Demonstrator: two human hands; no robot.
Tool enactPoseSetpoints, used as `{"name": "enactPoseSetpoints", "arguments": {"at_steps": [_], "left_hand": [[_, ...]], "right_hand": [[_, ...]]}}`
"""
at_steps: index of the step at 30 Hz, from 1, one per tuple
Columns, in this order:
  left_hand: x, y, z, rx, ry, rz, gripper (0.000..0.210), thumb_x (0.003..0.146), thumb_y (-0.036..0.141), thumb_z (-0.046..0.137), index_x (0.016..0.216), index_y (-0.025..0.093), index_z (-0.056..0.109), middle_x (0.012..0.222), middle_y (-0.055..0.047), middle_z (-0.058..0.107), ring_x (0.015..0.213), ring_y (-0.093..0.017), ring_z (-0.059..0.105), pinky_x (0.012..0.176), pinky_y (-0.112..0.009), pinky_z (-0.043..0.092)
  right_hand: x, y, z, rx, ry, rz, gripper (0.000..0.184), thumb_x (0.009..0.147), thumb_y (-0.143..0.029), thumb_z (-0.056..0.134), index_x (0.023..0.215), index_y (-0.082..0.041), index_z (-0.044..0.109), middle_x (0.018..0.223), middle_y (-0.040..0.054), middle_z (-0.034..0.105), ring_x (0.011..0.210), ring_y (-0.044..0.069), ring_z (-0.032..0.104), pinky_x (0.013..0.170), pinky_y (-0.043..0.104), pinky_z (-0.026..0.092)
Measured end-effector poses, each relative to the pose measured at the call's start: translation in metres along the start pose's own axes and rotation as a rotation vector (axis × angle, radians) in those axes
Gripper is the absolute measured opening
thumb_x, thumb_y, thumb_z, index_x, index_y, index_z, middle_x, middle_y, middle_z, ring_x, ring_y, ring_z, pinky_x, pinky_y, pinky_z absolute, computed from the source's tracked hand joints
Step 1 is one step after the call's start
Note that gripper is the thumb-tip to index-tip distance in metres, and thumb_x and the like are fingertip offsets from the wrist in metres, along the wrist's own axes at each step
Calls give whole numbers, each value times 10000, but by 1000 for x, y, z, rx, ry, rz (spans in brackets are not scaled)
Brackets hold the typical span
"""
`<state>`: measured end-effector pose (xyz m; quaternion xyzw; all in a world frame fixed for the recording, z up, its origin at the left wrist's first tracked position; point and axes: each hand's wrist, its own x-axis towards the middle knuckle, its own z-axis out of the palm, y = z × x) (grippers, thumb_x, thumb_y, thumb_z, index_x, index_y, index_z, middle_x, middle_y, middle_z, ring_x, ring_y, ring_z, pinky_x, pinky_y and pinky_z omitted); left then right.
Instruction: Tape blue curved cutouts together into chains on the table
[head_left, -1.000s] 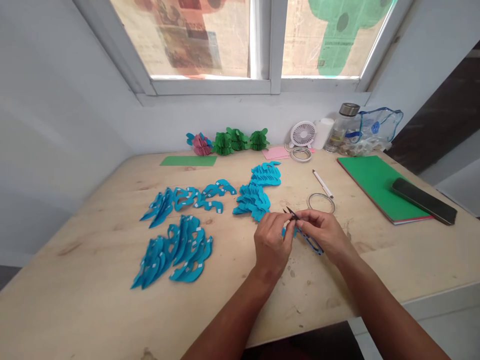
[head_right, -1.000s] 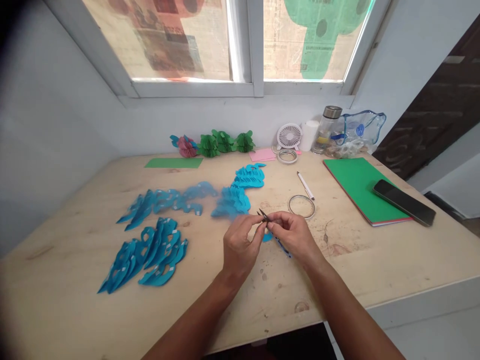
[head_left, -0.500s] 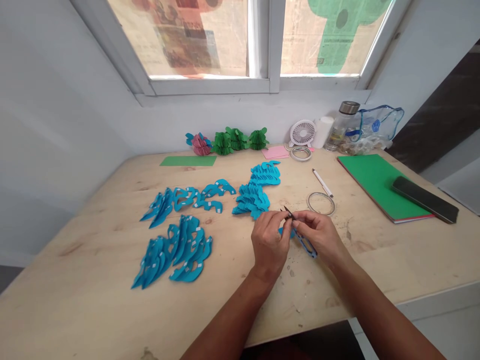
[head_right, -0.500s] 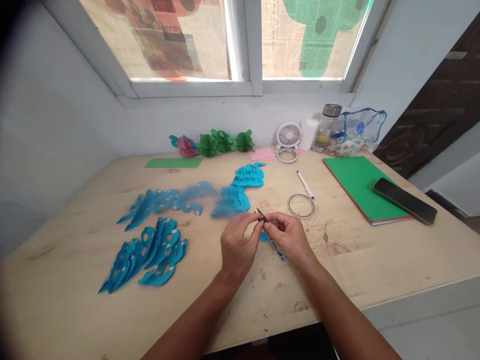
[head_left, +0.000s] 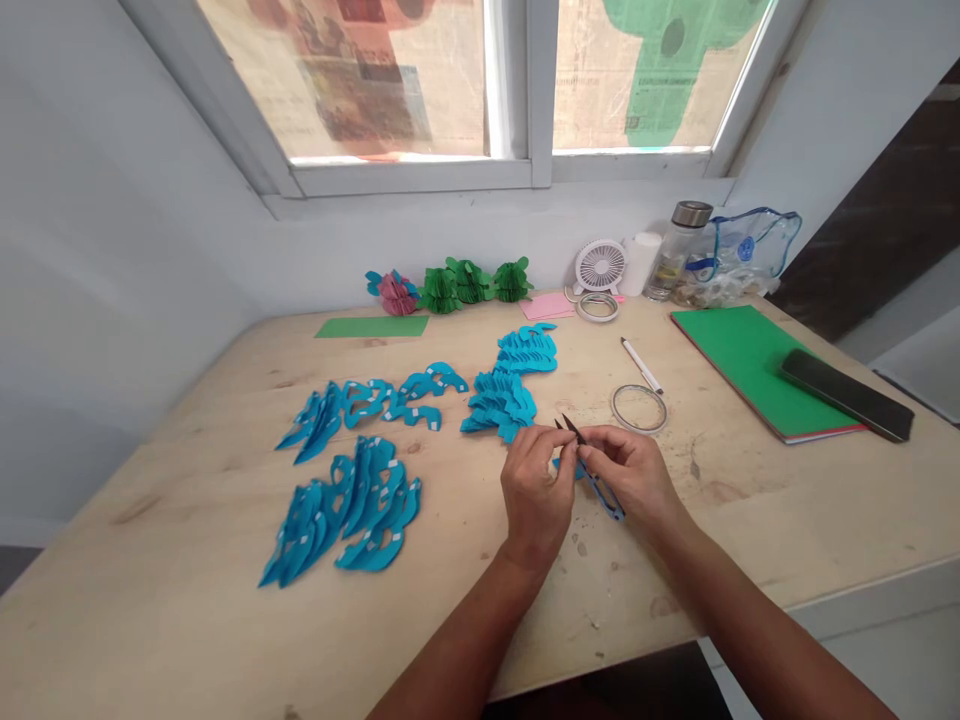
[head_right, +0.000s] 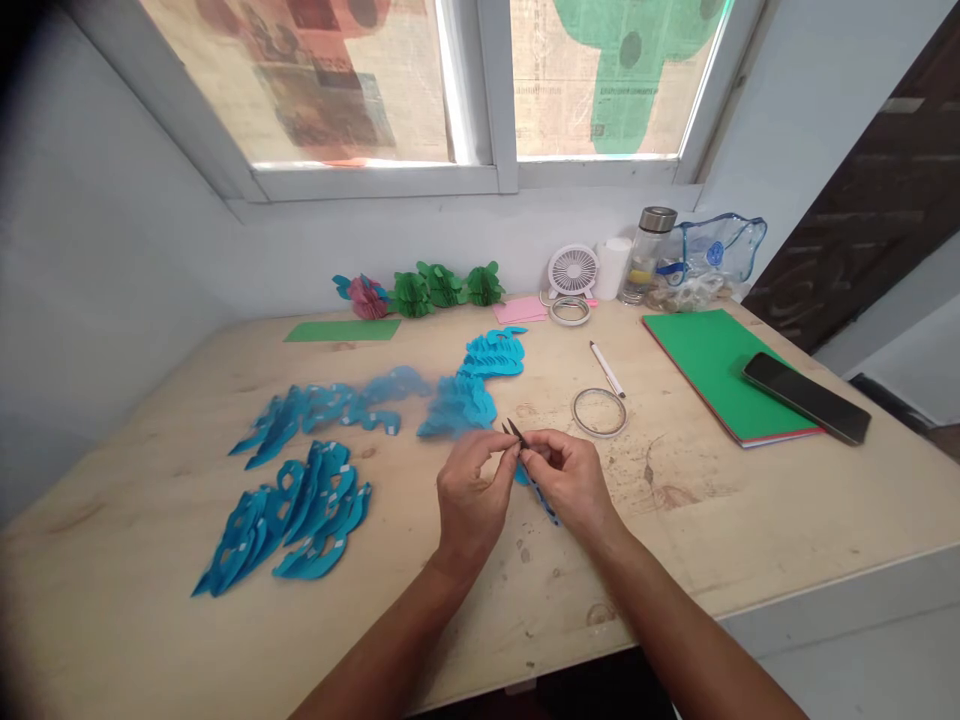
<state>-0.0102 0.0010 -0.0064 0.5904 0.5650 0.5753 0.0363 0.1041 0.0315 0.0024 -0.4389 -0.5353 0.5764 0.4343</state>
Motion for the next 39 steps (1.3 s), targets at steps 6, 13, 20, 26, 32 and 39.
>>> {"name": "enactPoseSetpoints", "arguments": {"at_steps": [6, 13, 20, 26, 32, 39], "left_hand": [[0, 1, 1, -40, 4, -22, 70, 804, 126, 566, 786, 186, 597, 772, -32, 644, 763, -173, 611, 702, -308, 494], [-1, 2, 1, -51, -2, 25, 69, 797, 115, 564, 792, 183, 574, 781, -32, 632, 767, -170, 605, 699, -303, 490], [-1, 2, 1, -20, -14, 5, 131, 793, 116, 563, 902, 186, 585, 810, -30, 644, 776, -168, 613, 690, -296, 490], [0, 2, 1, -30, -16, -33, 133, 792, 116, 556, 900, 191, 577, 808, -27, 641, 758, -162, 611, 682, -291, 488], [0, 3, 0, -36, -10, -50, 70, 784, 121, 566, 800, 188, 552, 765, -17, 624, 737, -152, 596, 662, -273, 480], [0, 2, 1, -66, -3, -98, 108, 784, 120, 565, 864, 192, 557, 792, -11, 634, 713, -137, 592, 637, -256, 478]], "right_hand": [[0, -4, 3, 26, 32, 0, 216, 652, -318, 695, 816, -180, 717, 693, 28, 670, 708, 177, 612, 608, 263, 477], [1, 0, 2, 132, 50, 52, 237, 626, -294, 724, 831, -175, 716, 778, 32, 709, 625, 132, 604, 590, 236, 474], [1, -1, 2, 107, 2, 24, 221, 657, -309, 706, 836, -181, 723, 775, 44, 712, 687, 157, 626, 640, 260, 486], [1, -2, 2, 73, -2, 18, 235, 669, -328, 701, 857, -189, 721, 739, 40, 706, 767, 187, 645, 685, 280, 491], [1, 1, 1, 56, -1, 9, 242, 673, -350, 703, 849, -185, 713, 727, 39, 705, 784, 197, 651, 685, 282, 493], [3, 8, -2, 19, 0, -14, 248, 684, -381, 702, 831, -181, 698, 734, 48, 705, 818, 214, 657, 697, 297, 508]]}}
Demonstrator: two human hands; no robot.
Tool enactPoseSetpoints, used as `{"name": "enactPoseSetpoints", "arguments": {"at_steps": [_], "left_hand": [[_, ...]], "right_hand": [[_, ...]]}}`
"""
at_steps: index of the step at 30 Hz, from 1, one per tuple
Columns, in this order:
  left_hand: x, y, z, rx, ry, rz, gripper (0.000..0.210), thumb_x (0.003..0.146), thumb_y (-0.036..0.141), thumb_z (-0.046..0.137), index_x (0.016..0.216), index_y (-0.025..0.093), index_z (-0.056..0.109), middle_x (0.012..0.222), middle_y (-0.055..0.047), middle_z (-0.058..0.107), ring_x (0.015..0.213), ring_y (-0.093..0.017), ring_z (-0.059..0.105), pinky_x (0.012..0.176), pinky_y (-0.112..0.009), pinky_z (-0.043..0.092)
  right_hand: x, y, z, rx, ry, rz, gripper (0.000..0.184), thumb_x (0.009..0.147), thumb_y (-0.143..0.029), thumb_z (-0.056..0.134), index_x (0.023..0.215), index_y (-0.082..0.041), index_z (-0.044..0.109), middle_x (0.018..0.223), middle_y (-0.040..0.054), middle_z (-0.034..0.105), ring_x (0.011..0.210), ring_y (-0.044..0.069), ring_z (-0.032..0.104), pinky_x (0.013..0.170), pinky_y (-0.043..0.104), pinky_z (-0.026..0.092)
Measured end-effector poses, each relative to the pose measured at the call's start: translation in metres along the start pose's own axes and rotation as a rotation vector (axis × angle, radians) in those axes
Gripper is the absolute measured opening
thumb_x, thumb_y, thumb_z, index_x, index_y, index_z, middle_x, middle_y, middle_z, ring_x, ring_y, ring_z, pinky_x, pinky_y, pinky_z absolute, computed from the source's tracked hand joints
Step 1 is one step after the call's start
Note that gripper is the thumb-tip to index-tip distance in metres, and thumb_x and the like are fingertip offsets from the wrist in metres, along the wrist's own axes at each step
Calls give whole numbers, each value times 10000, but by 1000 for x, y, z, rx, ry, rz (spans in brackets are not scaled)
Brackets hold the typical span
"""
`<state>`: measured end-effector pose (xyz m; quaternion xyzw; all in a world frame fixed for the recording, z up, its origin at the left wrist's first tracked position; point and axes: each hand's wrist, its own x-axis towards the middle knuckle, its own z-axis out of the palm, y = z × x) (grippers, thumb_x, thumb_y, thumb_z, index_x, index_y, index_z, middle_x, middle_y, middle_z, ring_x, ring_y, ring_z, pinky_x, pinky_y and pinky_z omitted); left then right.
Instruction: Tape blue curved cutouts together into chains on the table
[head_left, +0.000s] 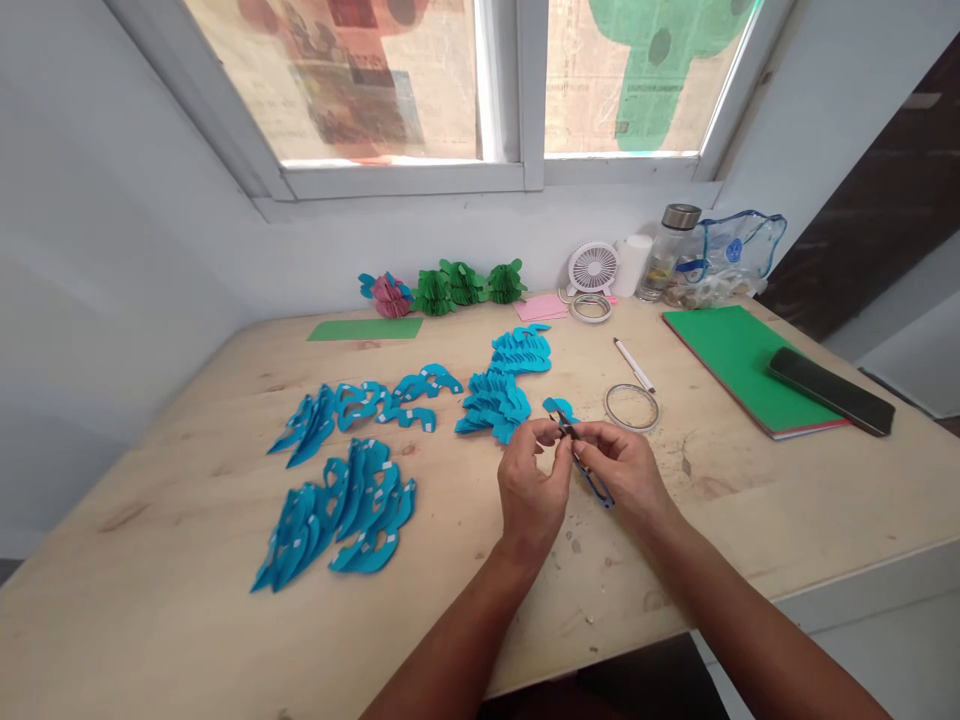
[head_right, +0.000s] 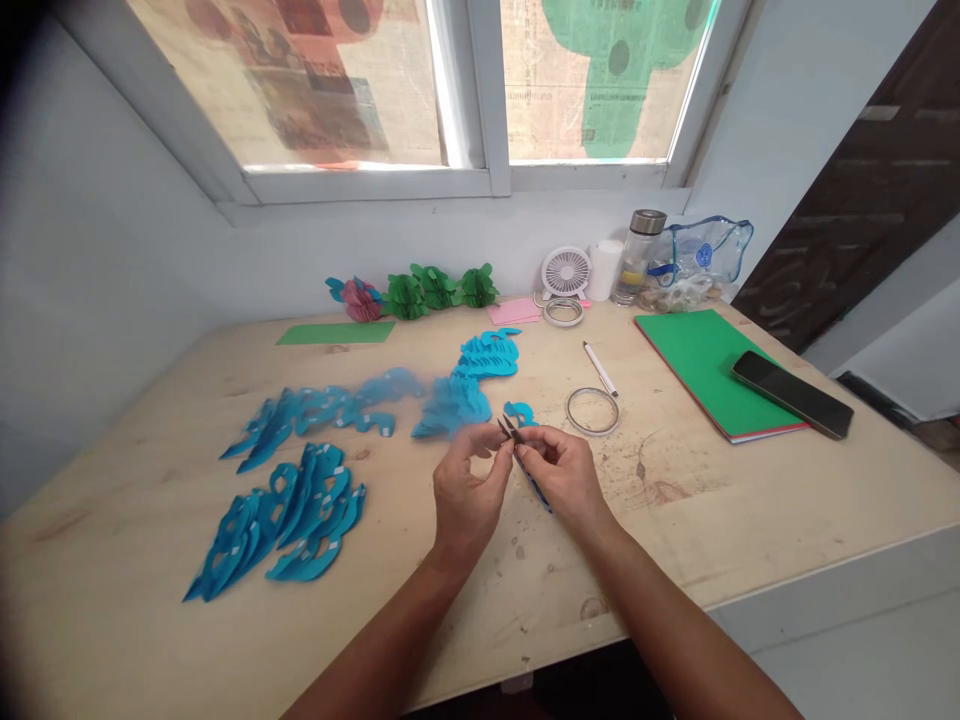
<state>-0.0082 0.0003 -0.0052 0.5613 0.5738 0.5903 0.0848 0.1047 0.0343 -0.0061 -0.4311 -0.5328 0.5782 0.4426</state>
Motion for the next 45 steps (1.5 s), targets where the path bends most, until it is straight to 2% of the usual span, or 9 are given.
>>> {"name": "enactPoseSetpoints", "arguments": {"at_steps": [12, 19, 25, 29, 33, 35, 38, 41, 45], "left_hand": [[1, -4, 0, 47, -14, 80, 93, 804, 115, 529, 766, 184, 578, 716, -12, 621, 684, -146, 589, 636, -267, 478], [1, -5, 0, 58, 2, 130, 92, 802, 100, 538, 775, 180, 575, 711, -12, 616, 684, -144, 585, 638, -260, 475], [1, -4, -1, 33, 14, 164, 90, 814, 110, 536, 784, 184, 578, 731, -14, 629, 706, -144, 598, 655, -266, 488], [0, -4, -1, 35, 4, 161, 93, 815, 116, 533, 778, 185, 582, 727, -23, 636, 713, -155, 607, 649, -279, 494], [0, -3, 0, 17, 12, 176, 91, 815, 124, 537, 774, 186, 589, 727, -27, 645, 708, -155, 612, 651, -283, 503], [0, -2, 0, 4, 18, 190, 93, 816, 126, 540, 780, 189, 597, 730, -25, 650, 705, -152, 617, 650, -280, 506], [0, 0, 0, -28, 22, 219, 98, 812, 115, 547, 793, 190, 607, 744, -28, 653, 716, -150, 624, 656, -278, 510], [0, 2, -2, -63, 7, 242, 108, 804, 96, 558, 803, 189, 614, 761, -33, 652, 729, -148, 625, 667, -280, 514], [-1, 3, -3, -106, -26, 267, 112, 804, 92, 562, 813, 189, 617, 769, -38, 647, 737, -147, 625, 667, -279, 519]], "right_hand": [[0, 8, -2, -85, 32, -60, 233, 686, -355, 699, 846, -187, 715, 798, 59, 720, 815, 228, 657, 659, 314, 523], [-1, 0, -2, -70, 20, -36, 239, 699, -348, 684, 871, -185, 716, 808, 51, 719, 789, 209, 646, 647, 297, 503], [6, -10, -25, -140, 207, -37, 289, 678, -364, 693, 885, -164, 716, 829, 61, 724, 751, 209, 650, 651, 305, 495], [9, -12, -59, -392, 268, -176, 260, 720, -356, 643, 887, -170, 715, 844, 70, 714, 729, 215, 636, 642, 330, 481], [11, -8, -92, -948, 310, -349, 232, 795, -287, 528, 886, -191, 718, 834, 68, 685, 667, 192, 593, 618, 322, 437], [11, -3, -102, -1163, 322, -386, 242, 808, -249, 495, 895, -203, 716, 817, 71, 677, 736, 213, 604, 641, 324, 429], [11, 1, -105, -1294, 268, -390, 231, 805, -231, 492, 879, -199, 708, 822, 88, 674, 811, 248, 601, 679, 349, 433], [8, -4, -95, -1172, 248, -401, 211, 803, -248, 507, 870, -194, 699, 854, 97, 676, 836, 261, 599, 729, 378, 442], [-1, -24, -67, -738, 83, -397, 180, 820, -299, 545, 881, -208, 688, 840, 64, 679, 775, 208, 605, 704, 330, 465]]}}
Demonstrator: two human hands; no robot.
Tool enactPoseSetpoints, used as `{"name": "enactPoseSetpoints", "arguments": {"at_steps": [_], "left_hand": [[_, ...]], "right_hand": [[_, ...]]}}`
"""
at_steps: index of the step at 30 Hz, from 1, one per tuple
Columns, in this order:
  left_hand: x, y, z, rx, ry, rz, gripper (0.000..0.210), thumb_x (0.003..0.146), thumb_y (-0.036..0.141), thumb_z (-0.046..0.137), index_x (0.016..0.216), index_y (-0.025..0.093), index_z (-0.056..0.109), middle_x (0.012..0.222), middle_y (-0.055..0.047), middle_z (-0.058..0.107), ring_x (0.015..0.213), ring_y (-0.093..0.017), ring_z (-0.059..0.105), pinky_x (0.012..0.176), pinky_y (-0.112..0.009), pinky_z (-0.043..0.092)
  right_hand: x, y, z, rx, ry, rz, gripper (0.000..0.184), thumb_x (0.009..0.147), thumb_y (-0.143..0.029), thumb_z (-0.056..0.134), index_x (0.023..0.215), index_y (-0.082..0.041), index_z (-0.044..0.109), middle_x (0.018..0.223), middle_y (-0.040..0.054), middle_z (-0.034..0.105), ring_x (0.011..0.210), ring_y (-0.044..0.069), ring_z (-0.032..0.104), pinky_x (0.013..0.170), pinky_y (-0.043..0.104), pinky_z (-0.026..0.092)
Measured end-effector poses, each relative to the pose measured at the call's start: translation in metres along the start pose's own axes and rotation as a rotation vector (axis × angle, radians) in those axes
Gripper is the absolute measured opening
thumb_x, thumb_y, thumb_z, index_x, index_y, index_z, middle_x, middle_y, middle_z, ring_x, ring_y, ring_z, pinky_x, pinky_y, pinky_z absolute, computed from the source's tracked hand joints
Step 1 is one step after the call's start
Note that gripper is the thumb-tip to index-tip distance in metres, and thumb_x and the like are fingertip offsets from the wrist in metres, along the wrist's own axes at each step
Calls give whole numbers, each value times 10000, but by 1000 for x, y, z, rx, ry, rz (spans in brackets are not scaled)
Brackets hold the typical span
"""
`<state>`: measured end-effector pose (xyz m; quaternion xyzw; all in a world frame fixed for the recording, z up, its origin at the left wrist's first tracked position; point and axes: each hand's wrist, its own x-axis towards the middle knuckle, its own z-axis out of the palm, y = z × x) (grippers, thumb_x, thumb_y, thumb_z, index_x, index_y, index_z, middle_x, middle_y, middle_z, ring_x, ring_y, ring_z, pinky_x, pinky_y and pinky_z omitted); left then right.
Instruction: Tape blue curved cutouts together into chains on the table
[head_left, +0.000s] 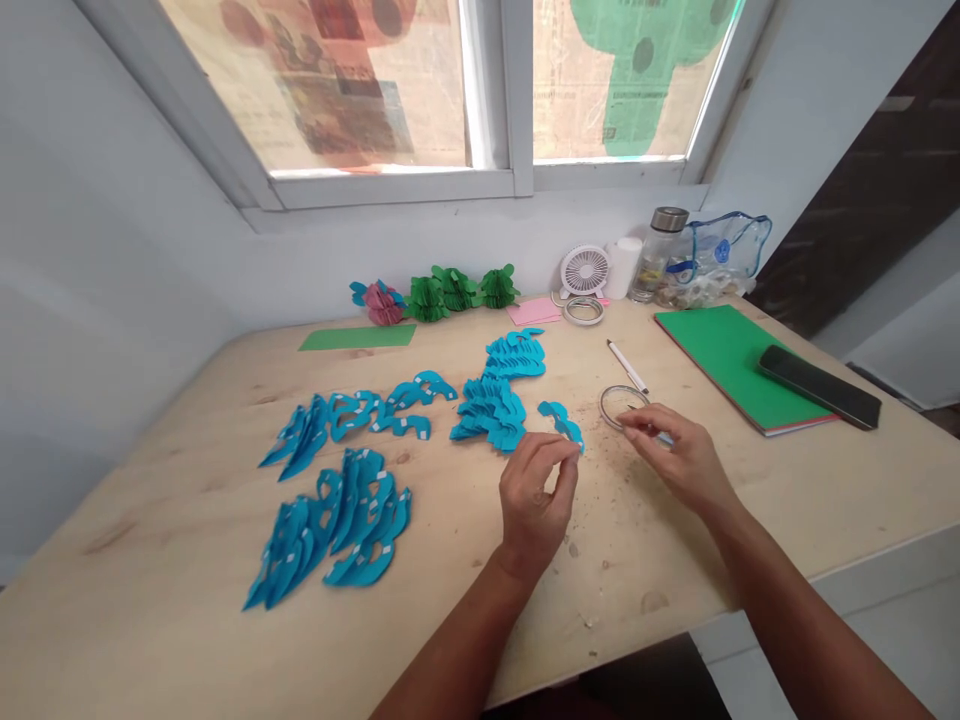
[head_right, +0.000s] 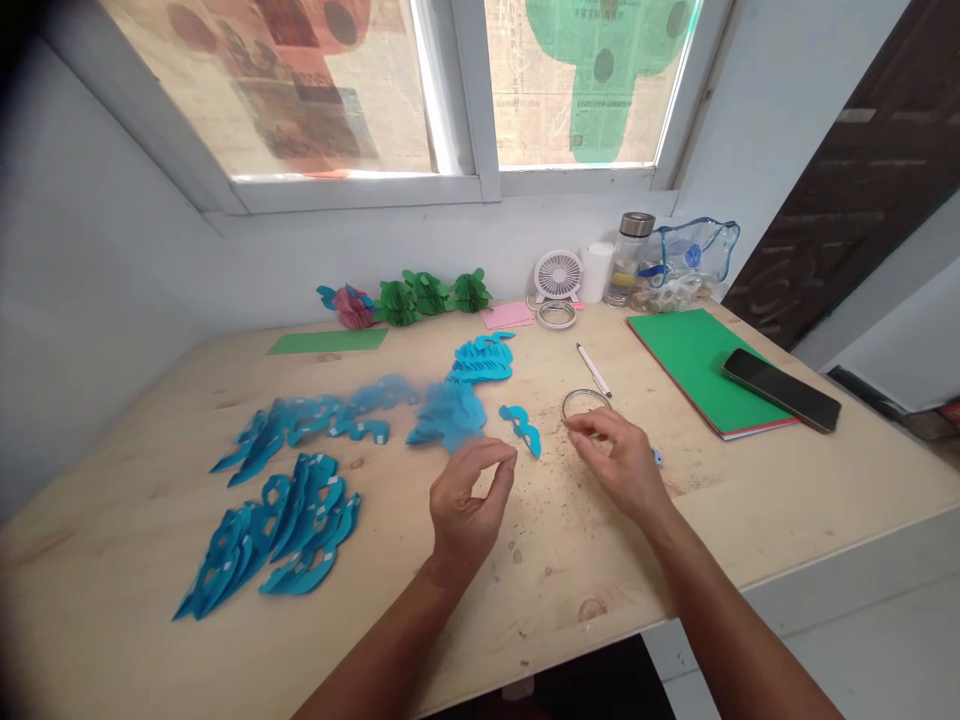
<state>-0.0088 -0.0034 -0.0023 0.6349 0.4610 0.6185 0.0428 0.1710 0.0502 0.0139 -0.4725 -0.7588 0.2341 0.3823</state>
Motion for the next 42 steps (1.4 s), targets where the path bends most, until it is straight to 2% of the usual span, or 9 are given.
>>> {"name": "enactPoseSetpoints", "arguments": {"at_steps": [3, 6, 12, 19, 29, 36, 40, 42], "left_hand": [[0, 1, 0, -11, -22, 6, 102, 813, 111, 557, 823, 194, 616, 778, -41, 650, 736, -150, 629, 660, -282, 525], [0, 1, 0, -16, -34, -3, 95, 814, 115, 563, 829, 195, 610, 786, -44, 654, 741, -151, 631, 664, -287, 528], [0, 1, 0, -53, -49, -30, 100, 813, 112, 557, 834, 199, 601, 785, -42, 658, 747, -155, 637, 670, -296, 531], [-1, 0, 2, -76, -20, -56, 96, 797, 110, 576, 826, 198, 601, 772, -24, 670, 723, -146, 642, 645, -276, 518], [-2, 1, 2, -44, -42, -79, 127, 803, 105, 543, 873, 189, 607, 787, -28, 671, 724, -145, 631, 644, -264, 500], [-4, -1, 3, -5, -61, -83, 125, 813, 111, 523, 869, 184, 607, 785, -37, 666, 726, -149, 623, 654, -267, 496], [-4, -1, 3, 0, -33, -165, 151, 805, 128, 545, 927, 187, 611, 795, -29, 661, 684, -134, 607, 643, -254, 488], [-4, -4, 3, 0, -11, -237, 153, 799, 148, 557, 938, 185, 609, 799, -26, 658, 664, -127, 597, 640, -249, 483]], "right_hand": [[0, -22, 8, 177, -60, -32, 161, 823, -310, 567, 863, -215, 690, 837, 57, 679, 769, 195, 594, 710, 324, 467], [0, -31, 17, 251, -96, -88, 151, 817, -293, 579, 887, -213, 686, 831, 53, 675, 773, 190, 585, 726, 331, 466], [1, -33, 23, 261, -97, -152, 123, 826, -259, 566, 863, -221, 677, 812, 45, 662, 773, 185, 575, 713, 323, 451], [0, -32, 27, 255, -93, -150, 68, 821, -229, 559, 814, -207, 623, 783, 38, 630, 773, 181, 575, 725, 318, 444], [-2, -31, 34, 263, -84, -73, 36, 778, -180, 548, 760, -196, 575, 726, 8, 592, 705, 149, 542, 676, 274, 423], [-4, -27, 37, 386, -124, 9, 32, 776, -177, 544, 783, -188, 573, 745, 15, 598, 696, 146, 542, 683, 282, 435], [-4, -23, 39, 488, -186, 66, 41, 782, -209, 557, 772, -191, 593, 710, 9, 590, 695, 150, 542, 674, 281, 435], [-4, -22, 39, 541, -177, 122, 59, 775, -244, 578, 755, -193, 600, 693, 5, 583, 685, 150, 539, 657, 277, 429]]}}
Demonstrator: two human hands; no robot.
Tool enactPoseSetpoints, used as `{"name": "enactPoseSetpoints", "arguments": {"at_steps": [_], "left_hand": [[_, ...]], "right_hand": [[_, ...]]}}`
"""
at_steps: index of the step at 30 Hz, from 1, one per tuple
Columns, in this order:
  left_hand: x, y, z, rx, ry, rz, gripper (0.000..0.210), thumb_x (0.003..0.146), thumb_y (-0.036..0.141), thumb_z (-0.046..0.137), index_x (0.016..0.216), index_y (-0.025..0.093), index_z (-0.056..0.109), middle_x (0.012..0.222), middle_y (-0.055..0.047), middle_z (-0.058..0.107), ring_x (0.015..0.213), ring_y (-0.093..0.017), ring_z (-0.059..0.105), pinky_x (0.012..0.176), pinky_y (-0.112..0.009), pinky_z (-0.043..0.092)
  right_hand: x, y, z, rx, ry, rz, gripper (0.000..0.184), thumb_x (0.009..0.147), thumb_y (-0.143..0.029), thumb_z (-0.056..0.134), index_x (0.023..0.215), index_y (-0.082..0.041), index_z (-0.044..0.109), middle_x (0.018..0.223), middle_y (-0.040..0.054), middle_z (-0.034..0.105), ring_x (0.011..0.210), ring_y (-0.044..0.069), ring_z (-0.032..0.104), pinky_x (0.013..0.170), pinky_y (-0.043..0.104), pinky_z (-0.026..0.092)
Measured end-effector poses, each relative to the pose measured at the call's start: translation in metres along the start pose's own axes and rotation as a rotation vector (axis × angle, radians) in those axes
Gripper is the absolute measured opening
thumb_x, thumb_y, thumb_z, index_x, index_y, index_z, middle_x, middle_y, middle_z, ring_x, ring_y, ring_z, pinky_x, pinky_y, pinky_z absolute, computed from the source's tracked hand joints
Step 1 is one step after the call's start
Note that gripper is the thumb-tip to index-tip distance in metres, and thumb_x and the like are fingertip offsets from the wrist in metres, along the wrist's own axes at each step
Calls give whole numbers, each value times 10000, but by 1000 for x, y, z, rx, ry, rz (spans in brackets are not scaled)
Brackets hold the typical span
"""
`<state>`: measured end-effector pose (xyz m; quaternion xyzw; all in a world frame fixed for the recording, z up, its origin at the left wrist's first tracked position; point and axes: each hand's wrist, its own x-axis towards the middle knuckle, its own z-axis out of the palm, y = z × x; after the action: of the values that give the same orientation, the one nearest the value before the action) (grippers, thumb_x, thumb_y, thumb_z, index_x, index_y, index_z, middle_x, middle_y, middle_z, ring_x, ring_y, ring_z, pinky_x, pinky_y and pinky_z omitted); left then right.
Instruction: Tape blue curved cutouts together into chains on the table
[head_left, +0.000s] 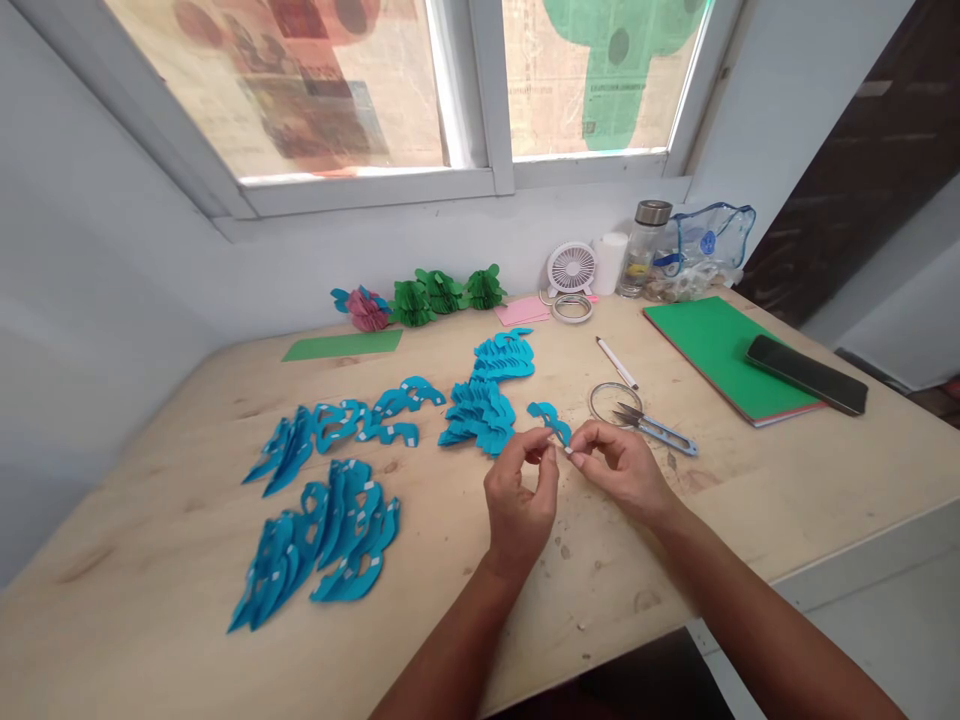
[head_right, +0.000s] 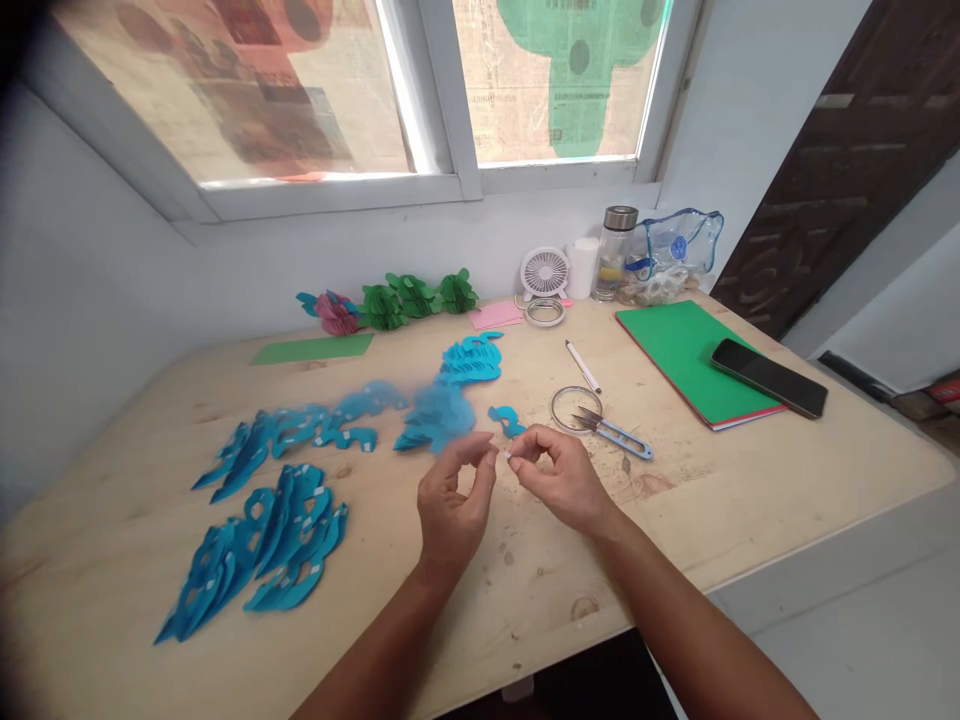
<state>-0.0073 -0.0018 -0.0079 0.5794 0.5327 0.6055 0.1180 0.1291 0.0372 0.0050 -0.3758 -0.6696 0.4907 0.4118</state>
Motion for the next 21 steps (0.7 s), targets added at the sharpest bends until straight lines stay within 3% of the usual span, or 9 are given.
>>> {"name": "enactPoseSetpoints", "arguments": {"at_steps": [5, 8, 10, 13, 17, 21], "left_hand": [[6, -9, -2, 22, -2, -185, 94, 782, 248, 596, 728, 180, 561, 655, 14, 593, 587, -115, 540, 582, -225, 442], [9, -13, -2, 88, -107, -224, 142, 808, 269, 560, 696, 182, 560, 611, 19, 578, 549, -116, 510, 552, -226, 412], [9, -13, -1, 151, -228, -190, 119, 831, 241, 518, 879, 185, 611, 676, 7, 616, 586, -129, 541, 575, -236, 418], [7, -11, 5, 344, -417, -40, 313, 833, 229, 520, 1141, 219, 574, 805, -31, 649, 723, -178, 591, 663, -284, 439], [2, -11, 14, 581, -495, 92, 219, 815, 245, 555, 1011, 195, 639, 891, -92, 655, 836, -257, 584, 731, -380, 439], [0, -18, 14, 408, -434, 74, 168, 841, 188, 499, 905, 174, 653, 902, -91, 673, 836, -231, 601, 741, -366, 460]], "right_hand": [[3, 2, -2, 172, 245, 131, 146, 701, -320, 662, 718, -190, 597, 653, -9, 573, 626, 136, 515, 586, 253, 406], [4, 2, -4, 223, 336, 137, 153, 687, -325, 663, 725, -186, 612, 683, 4, 599, 635, 136, 522, 586, 252, 406], [4, 1, -5, 251, 371, 124, 148, 687, -323, 657, 734, -188, 620, 715, 14, 621, 651, 140, 536, 601, 257, 417], [4, -1, -6, 280, 395, 112, 137, 686, -318, 650, 740, -195, 620, 734, 20, 637, 664, 144, 552, 614, 265, 434], [5, 1, -7, 255, 389, 122, 154, 685, -329, 641, 764, -197, 621, 746, 28, 650, 677, 156, 573, 617, 276, 443], [6, 6, -7, 191, 392, 152, 186, 690, -341, 631, 803, -195, 620, 774, 41, 662, 714, 178, 598, 634, 292, 458]]}}
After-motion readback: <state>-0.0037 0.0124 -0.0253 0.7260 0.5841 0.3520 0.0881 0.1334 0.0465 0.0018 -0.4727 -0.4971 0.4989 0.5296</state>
